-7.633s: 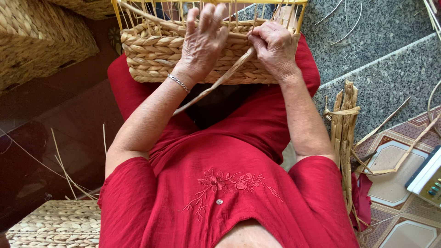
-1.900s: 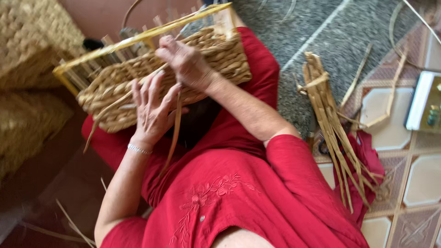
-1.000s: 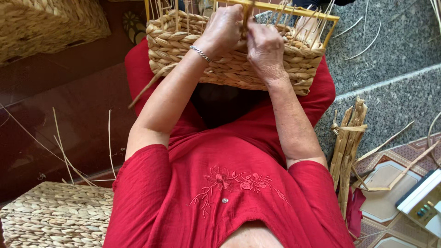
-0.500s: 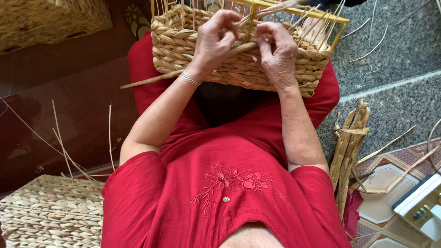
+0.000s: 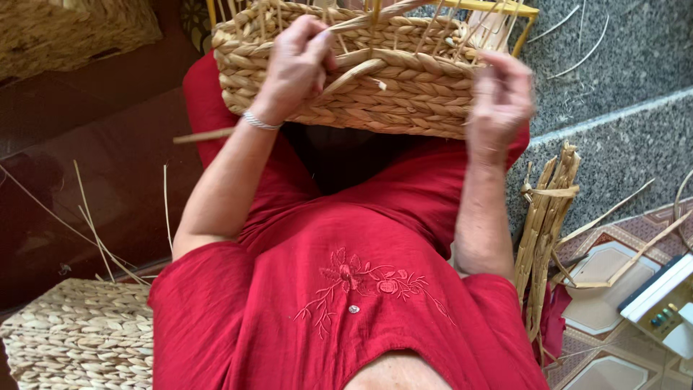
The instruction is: The person sits on the floor weaving a water hyacinth basket with a bamboo frame. They take long woven strands, wrap and tuck them around the basket's rim, pull them tight, and work strand by strand around the edge to secure the woven body to the frame.
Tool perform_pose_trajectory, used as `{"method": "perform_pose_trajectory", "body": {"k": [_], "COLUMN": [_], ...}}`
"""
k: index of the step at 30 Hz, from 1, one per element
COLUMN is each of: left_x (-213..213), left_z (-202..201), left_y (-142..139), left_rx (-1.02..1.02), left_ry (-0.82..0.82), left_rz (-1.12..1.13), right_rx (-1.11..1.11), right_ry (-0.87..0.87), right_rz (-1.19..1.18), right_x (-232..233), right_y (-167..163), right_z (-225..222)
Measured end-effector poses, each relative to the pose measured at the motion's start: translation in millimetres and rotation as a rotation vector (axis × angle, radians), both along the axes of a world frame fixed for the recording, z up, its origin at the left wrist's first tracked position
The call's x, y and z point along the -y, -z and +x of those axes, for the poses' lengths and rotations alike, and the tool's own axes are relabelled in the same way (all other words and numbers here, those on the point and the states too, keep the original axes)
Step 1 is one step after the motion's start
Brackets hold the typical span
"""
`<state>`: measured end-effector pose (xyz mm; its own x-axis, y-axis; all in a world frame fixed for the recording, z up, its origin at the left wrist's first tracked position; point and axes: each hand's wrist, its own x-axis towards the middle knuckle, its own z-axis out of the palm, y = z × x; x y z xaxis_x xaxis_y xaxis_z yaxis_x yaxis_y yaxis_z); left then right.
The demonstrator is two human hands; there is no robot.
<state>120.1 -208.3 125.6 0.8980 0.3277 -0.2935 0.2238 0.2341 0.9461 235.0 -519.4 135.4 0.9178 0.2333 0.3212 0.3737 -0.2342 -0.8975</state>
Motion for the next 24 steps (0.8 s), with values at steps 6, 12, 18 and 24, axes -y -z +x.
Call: {"method": "perform_pose_trajectory", "body": {"k": [6, 12, 18, 24], "left_x": [-10.2, -5.2, -23.7, -31.8], "left_z": [-17.0, -7.1, -34.3, -62.1], "left_y": [5.3, -5.5, -11.2, -5.5], "left_rx": [0.164, 0.442, -0.013, 0.236], "left_ry": [0.044, 0.236, -0.015, -0.281], "left_rz": [-0.650, 0.510, -0.128, -0.831], "right_rx": [-0.077, -0.202, -0.081, -0.069], "right_ry": [0.229, 0.110, 0.094, 0.083], "right_rz": [-0.059, -0.157, -0.107, -0.093], "right_x": [79.5, 47.1, 34.2, 37.3], "right_y": [28.0, 36.0, 39.1, 57.8], "right_z": [9.9, -5.6, -9.2, -9.4]}}
